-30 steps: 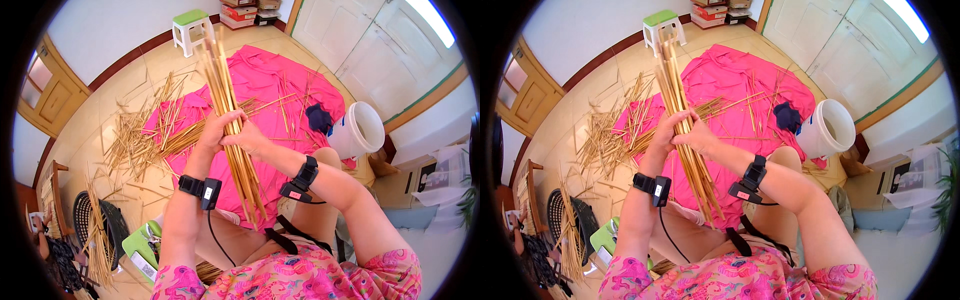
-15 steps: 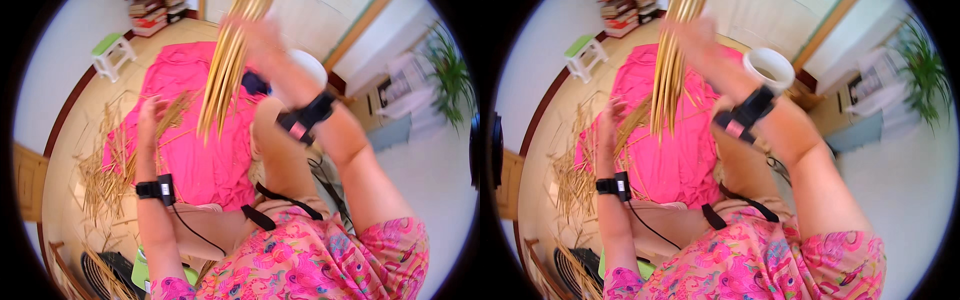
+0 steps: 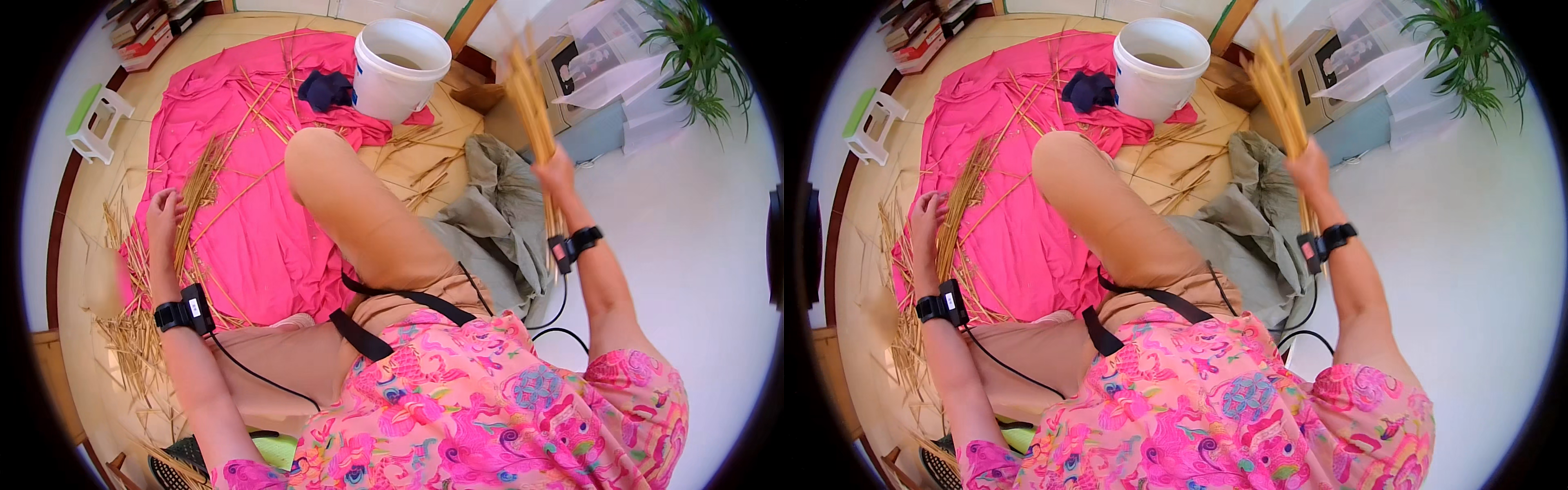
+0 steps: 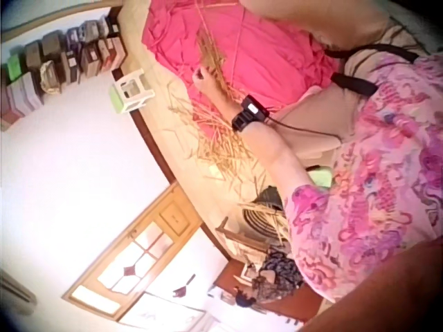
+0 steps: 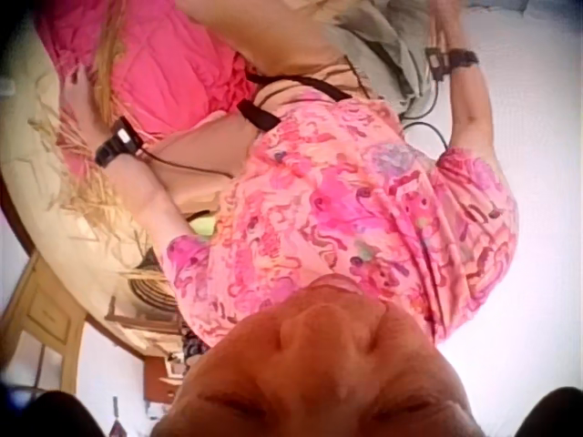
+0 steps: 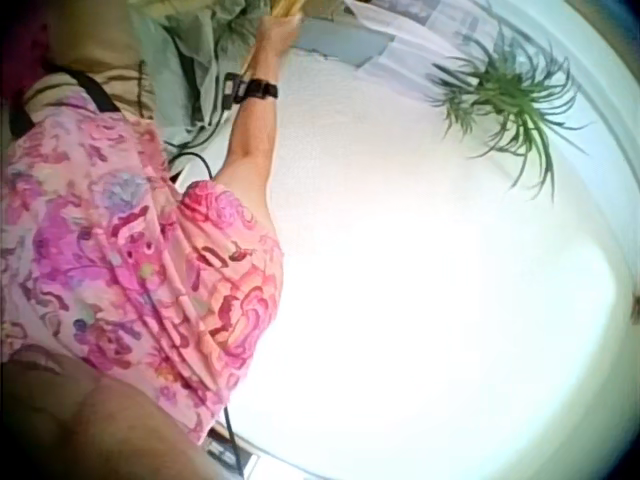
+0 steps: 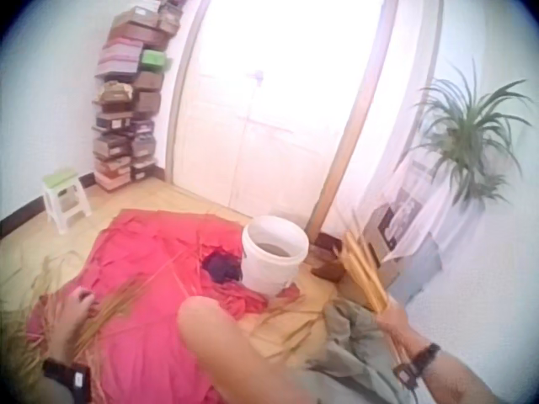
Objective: The person wipes individual bamboo sticks with a blue cloth, then gathers them into a bundle. The person then lifts a woven bamboo mat and places it on the floor.
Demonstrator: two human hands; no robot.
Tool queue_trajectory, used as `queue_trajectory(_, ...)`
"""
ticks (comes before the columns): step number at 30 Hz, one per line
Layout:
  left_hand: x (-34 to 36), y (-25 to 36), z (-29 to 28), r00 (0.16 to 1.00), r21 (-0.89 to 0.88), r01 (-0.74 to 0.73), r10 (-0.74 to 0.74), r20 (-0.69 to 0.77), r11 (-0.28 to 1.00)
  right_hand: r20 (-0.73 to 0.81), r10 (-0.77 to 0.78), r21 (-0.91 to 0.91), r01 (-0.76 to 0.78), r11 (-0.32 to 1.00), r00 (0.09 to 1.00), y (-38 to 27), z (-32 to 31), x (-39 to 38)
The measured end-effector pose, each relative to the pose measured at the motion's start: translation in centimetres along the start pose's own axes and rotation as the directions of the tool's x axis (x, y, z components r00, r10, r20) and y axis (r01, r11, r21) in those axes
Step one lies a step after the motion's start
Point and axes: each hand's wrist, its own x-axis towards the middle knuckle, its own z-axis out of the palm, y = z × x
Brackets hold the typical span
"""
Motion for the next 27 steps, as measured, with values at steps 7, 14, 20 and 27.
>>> queue_trajectory(7,0.6,-8.4,-4.1,0.993,0.230,0.117,-0.118,-0.009,0.966,0.214,0.384,-0.246,-0.331,0.911,0.898,16.2,9.0,-12.2)
queue_trajectory(14,-3.1,-6.5,-4.8,0.993,0.158,0.102,-0.091,-0.077,0.982,0.460,0.596,-0.402,-0.445,0.801,0.658,17.8,12.6,-21.2)
queue_trajectory(20,-7.8,1.5,-7.8,0.953,-0.223,0.023,-0.089,-0.291,0.975,0.574,0.529,-0.238,-0.491,0.838,0.625,16.5,16.0,-24.2)
queue_trajectory(27,-20.4,8.8,-20.2,0.788,-0.148,-0.262,0.123,-0.604,0.954,0.683,0.262,-0.204,-0.166,0.965,0.681,21.1,18.0,-23.6)
